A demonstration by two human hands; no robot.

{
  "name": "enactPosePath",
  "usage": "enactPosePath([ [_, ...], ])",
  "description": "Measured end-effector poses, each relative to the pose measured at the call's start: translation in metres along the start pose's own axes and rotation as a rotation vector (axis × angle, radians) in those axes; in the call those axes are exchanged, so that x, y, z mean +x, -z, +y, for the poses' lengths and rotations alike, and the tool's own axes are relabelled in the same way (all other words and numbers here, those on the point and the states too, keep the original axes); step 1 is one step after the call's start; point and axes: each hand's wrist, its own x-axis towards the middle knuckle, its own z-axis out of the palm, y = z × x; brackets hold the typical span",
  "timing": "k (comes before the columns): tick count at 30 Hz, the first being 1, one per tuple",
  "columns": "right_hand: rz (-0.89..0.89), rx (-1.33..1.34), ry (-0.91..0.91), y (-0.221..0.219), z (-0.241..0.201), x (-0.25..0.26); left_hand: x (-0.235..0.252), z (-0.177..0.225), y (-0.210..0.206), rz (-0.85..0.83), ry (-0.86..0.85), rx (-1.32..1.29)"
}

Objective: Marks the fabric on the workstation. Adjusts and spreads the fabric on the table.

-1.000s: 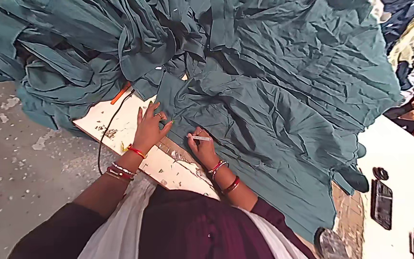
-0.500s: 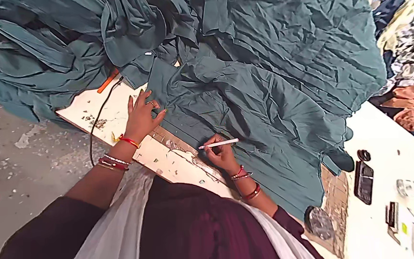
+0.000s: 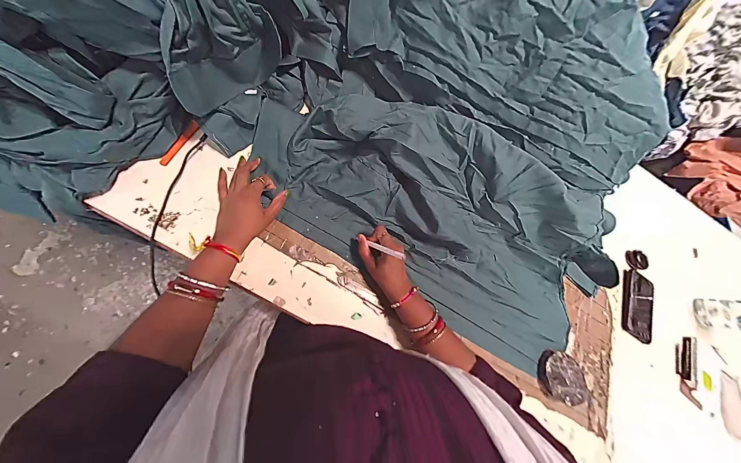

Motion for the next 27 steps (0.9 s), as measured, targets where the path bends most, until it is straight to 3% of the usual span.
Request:
enactPosePath([
  [3, 0.151, 0.482, -0.309, 0.010, -0.002, 0.002, 0.000, 0.000, 0.000, -0.006, -0.002, 0.003],
  [5, 0.187, 0.851, -0.569, 0.041, -0.014, 0.005, 0.000, 0.000, 0.000, -0.006, 0.002, 0.000],
  [7, 0.096, 0.945, -0.539, 0.071, -0.011, -0.007, -0.001, 0.000, 0.000, -0.006, 0.002, -0.005],
  [10, -0.047, 0.742, -0.301, 0.093, 0.002, -0.033, 0.001, 0.000, 0.001, -0.002, -0.007, -0.021],
  [12, -0.006, 0.610, -0.194, 0.094, 0.007, -0.044, 0.000, -0.001, 0.000, 0.001, -0.021, -0.024],
  [15, 0.071, 0.552, -0.158, 0.091, 0.013, -0.055, -0.001, -0.002, 0.000, -0.005, -0.032, -0.012],
  [18, -0.022, 0.481, -0.103, 0.084, 0.020, -0.070, 0.000, -0.002, 0.001, -0.008, -0.031, -0.014],
  [25, -0.017, 0.407, -0.071, 0.072, 0.017, -0.079, -0.001, 0.000, 0.003, -0.018, -0.026, 0.010],
  [27, -0.059, 0.242, -0.051, 0.072, 0.013, -0.077, 0.000, 0.001, 0.002, -0.020, -0.026, 0.014],
])
